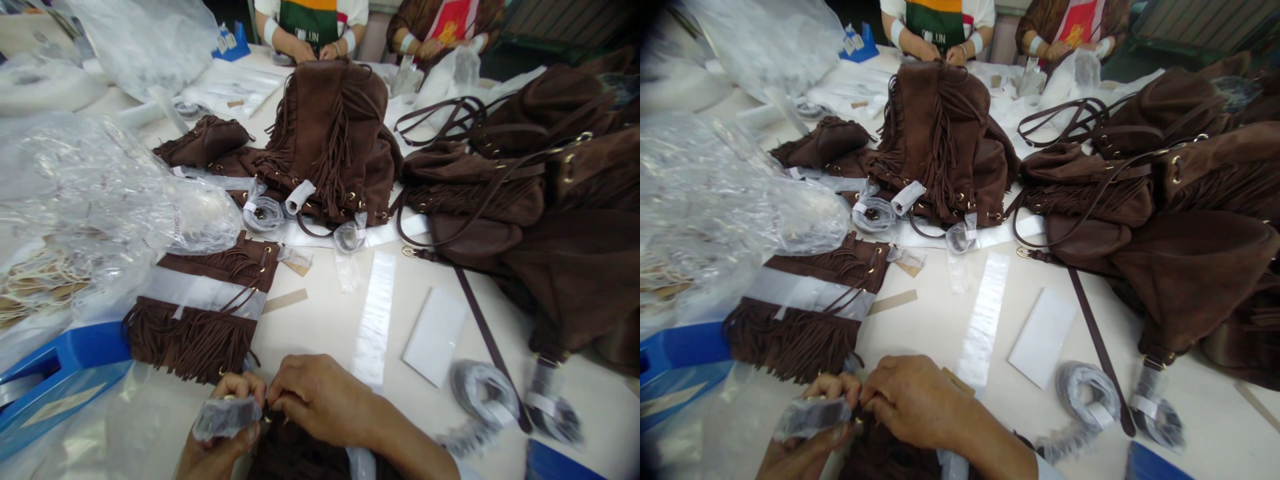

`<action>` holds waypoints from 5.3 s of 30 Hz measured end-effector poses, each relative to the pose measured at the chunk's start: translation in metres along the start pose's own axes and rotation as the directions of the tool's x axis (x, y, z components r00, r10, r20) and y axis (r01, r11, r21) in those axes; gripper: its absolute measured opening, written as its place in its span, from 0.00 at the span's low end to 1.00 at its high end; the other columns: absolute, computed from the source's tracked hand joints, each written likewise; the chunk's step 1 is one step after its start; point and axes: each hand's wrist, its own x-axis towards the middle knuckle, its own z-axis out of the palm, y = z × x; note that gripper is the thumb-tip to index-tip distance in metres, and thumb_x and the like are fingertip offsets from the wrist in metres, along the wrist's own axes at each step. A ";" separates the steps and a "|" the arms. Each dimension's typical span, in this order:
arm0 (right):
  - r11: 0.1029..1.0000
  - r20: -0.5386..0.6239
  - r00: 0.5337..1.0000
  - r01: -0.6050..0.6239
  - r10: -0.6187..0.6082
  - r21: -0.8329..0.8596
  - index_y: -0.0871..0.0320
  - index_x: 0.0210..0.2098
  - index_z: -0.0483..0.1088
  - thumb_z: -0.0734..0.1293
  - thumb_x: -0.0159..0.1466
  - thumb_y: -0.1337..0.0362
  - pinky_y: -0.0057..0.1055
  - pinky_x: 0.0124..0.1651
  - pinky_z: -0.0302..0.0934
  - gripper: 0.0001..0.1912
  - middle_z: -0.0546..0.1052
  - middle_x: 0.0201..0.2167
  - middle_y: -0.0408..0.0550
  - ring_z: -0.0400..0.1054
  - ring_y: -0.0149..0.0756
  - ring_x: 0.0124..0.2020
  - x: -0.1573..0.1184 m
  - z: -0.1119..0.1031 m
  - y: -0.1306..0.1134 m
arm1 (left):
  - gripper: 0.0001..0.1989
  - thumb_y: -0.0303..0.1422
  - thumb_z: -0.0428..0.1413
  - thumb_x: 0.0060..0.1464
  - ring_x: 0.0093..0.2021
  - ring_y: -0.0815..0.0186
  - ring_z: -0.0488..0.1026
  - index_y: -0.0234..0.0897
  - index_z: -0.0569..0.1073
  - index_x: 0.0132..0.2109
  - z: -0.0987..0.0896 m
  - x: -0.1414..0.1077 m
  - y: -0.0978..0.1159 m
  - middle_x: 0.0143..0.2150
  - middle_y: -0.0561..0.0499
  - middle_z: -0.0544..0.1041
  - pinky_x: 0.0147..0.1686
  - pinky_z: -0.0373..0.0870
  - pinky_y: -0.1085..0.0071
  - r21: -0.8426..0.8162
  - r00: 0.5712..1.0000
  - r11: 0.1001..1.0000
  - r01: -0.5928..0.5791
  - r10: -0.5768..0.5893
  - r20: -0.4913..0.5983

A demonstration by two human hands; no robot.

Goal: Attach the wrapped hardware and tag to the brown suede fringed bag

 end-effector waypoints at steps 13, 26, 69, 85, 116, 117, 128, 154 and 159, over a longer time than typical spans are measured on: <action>0.991 -0.029 0.991 -0.134 0.134 0.003 0.55 0.41 0.75 0.62 0.65 0.72 0.25 0.49 0.63 0.12 0.78 0.39 0.44 0.72 0.32 0.42 -0.003 0.004 -0.006 | 0.12 0.35 0.65 0.47 0.29 0.69 0.64 0.39 0.68 0.31 0.006 0.002 0.002 0.31 0.55 0.66 0.27 0.64 0.72 -0.083 1.000 0.997 -0.002 0.001 -0.016; 0.919 -0.034 0.920 -0.386 0.390 0.082 0.53 0.36 0.74 0.65 0.59 0.71 0.25 0.39 0.60 0.08 0.79 0.34 0.41 0.72 0.33 0.36 0.007 0.003 -0.012 | 0.13 0.36 0.66 0.46 0.27 0.70 0.63 0.39 0.68 0.32 0.004 0.004 -0.001 0.31 0.56 0.67 0.24 0.63 0.73 -0.086 1.000 0.996 -0.016 0.015 -0.015; 0.880 -0.287 0.861 -0.464 0.420 -0.103 0.58 0.37 0.72 0.66 0.65 0.70 0.38 0.50 0.57 0.04 0.76 0.40 0.48 0.67 0.42 0.44 -0.006 0.054 -0.026 | 0.10 0.43 0.55 0.57 0.35 0.60 0.75 0.45 0.76 0.34 0.006 -0.010 -0.018 0.33 0.51 0.79 0.37 0.66 0.69 0.695 0.974 0.714 -0.091 0.208 -0.086; 0.930 -0.323 0.929 -0.270 0.183 -0.248 0.53 0.47 0.71 0.64 0.67 0.69 0.39 0.52 0.58 0.10 0.75 0.48 0.47 0.65 0.42 0.49 -0.006 0.045 -0.045 | 0.19 0.50 0.52 0.60 0.22 0.70 0.64 0.38 0.70 0.42 -0.020 -0.030 -0.003 0.21 0.57 0.69 0.23 0.61 0.75 0.234 0.988 0.969 -0.078 0.107 -0.115; 0.943 -0.370 0.873 -0.332 0.318 0.028 0.54 0.31 0.74 0.66 0.58 0.73 0.27 0.39 0.56 0.08 0.76 0.30 0.40 0.69 0.31 0.35 0.004 0.043 -0.040 | 0.17 0.48 0.59 0.54 0.24 0.71 0.64 0.38 0.75 0.30 -0.021 -0.018 -0.004 0.27 0.54 0.72 0.25 0.62 0.75 0.304 0.987 0.947 -0.107 0.139 -0.085; 0.943 -0.383 0.873 -0.334 0.302 -0.016 0.54 0.31 0.73 0.66 0.59 0.72 0.27 0.40 0.56 0.06 0.76 0.31 0.40 0.68 0.32 0.37 0.005 0.044 -0.040 | 0.18 0.48 0.60 0.52 0.24 0.72 0.64 0.37 0.74 0.28 -0.018 -0.019 -0.002 0.30 0.53 0.73 0.25 0.61 0.75 0.233 0.990 0.967 -0.104 0.123 -0.071; 0.940 -0.340 0.914 -0.292 0.221 -0.175 0.53 0.48 0.71 0.61 0.67 0.73 0.31 0.52 0.59 0.14 0.75 0.44 0.44 0.66 0.36 0.47 -0.015 0.013 -0.023 | 0.10 0.38 0.62 0.53 0.17 0.79 0.53 0.37 0.72 0.35 -0.016 -0.022 0.011 0.23 0.58 0.67 0.18 0.48 0.79 -0.352 0.928 0.865 0.357 -0.286 0.239; 0.695 0.004 0.810 -0.506 0.587 0.512 0.52 0.52 0.63 0.63 0.60 0.67 0.22 0.21 0.57 0.20 0.61 0.19 0.29 0.66 0.27 0.16 0.003 0.008 0.007 | 0.46 0.49 0.68 0.43 0.11 0.80 0.55 0.40 0.61 0.66 -0.029 -0.009 -0.027 0.30 0.51 0.78 0.12 0.53 0.79 -0.123 0.981 0.982 0.142 -0.123 0.151; 0.630 0.030 0.809 -0.480 0.586 0.610 0.53 0.49 0.61 0.66 0.59 0.63 0.23 0.20 0.61 0.19 0.67 0.21 0.30 0.70 0.31 0.18 0.014 0.017 0.013 | 0.41 0.42 0.68 0.42 0.20 0.76 0.62 0.41 0.66 0.63 -0.014 -0.011 -0.014 0.34 0.56 0.73 0.21 0.60 0.76 0.106 0.999 0.994 -0.025 0.029 -0.028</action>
